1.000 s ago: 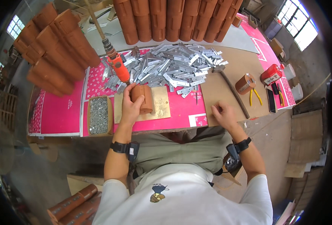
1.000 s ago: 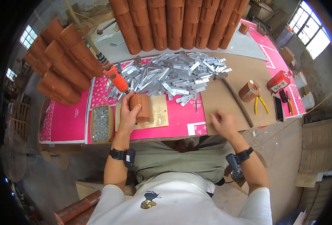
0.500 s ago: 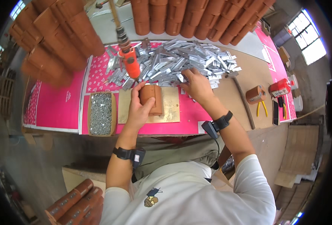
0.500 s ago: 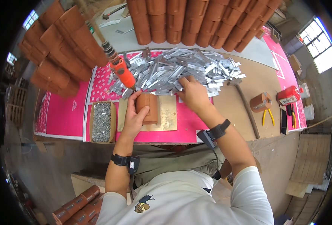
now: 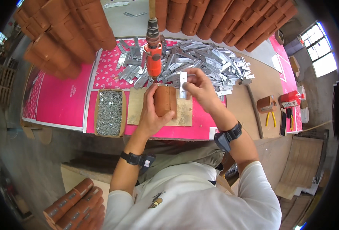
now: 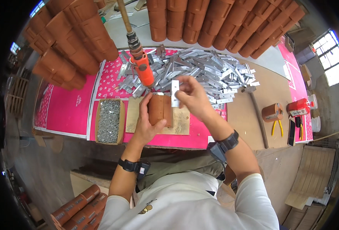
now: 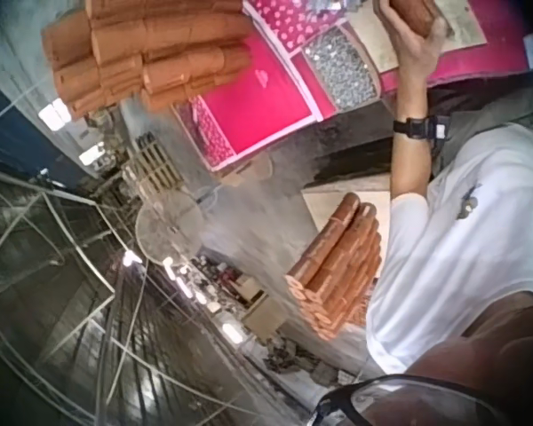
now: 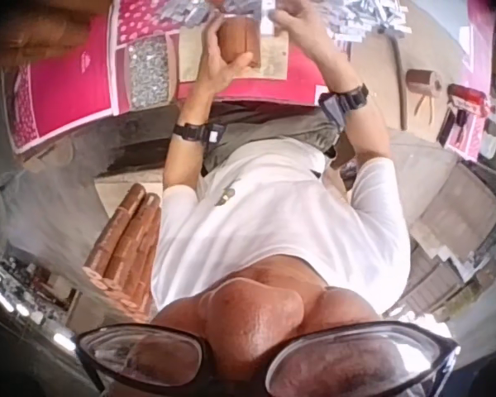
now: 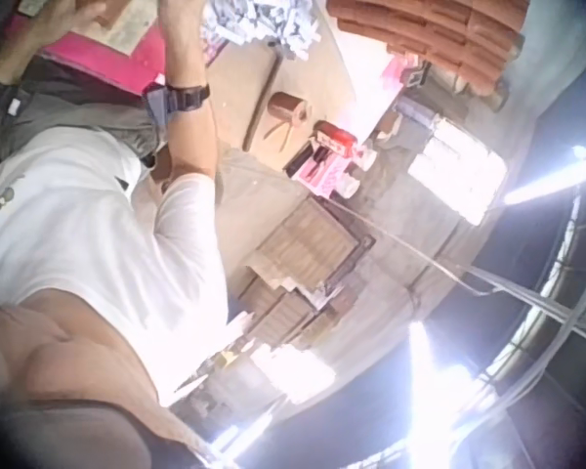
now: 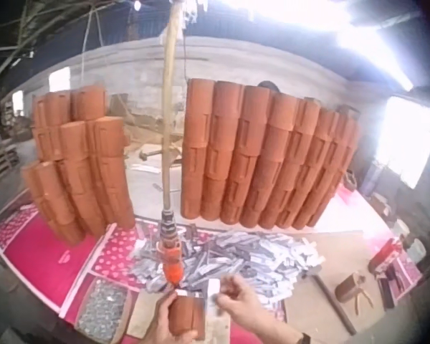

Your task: The recorder picks up cylindrical clay or wood components, stacks them, and then uses a power screwdriver to attach metal brackets to the components on a workbench.

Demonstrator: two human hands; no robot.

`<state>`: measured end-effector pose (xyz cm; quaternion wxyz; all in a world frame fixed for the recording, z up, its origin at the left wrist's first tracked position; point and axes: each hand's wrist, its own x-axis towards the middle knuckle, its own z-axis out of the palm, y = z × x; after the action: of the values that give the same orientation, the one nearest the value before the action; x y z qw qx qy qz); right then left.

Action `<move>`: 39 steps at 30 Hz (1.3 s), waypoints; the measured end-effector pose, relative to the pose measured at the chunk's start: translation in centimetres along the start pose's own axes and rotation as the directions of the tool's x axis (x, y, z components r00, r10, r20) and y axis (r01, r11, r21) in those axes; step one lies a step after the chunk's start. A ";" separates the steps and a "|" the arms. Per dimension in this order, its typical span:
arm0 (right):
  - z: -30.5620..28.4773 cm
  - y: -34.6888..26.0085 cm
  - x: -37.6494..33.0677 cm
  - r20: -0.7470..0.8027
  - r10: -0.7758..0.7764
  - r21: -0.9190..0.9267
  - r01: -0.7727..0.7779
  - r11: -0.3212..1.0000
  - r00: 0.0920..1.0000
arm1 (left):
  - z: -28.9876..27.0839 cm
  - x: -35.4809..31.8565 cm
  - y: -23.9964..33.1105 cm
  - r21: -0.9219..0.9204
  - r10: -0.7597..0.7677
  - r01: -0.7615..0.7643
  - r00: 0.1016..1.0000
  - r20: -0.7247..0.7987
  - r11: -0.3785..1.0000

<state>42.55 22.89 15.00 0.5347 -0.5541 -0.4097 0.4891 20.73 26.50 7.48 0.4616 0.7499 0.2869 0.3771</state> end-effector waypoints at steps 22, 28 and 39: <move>1.8 2.4 2.6 0.262 -0.202 -0.485 0.310 0.818 0.944 | 0.1 -0.3 0.1 0.078 0.031 -0.029 0.999 -0.024 0.997; 1.7 2.9 1.9 0.403 -0.210 -0.507 0.409 0.759 0.891 | -0.2 -0.2 0.1 0.045 0.005 -0.004 1.000 -0.016 0.999; 4.2 5.4 -1.9 0.054 -0.489 -0.395 0.469 0.790 0.870 | 0.4 -0.9 -0.8 -0.255 -0.031 0.029 1.000 -0.005 0.967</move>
<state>37.69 21.37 10.04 0.5280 -0.5409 -0.6129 0.2302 20.52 25.92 6.38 0.5584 0.6784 0.2494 0.4071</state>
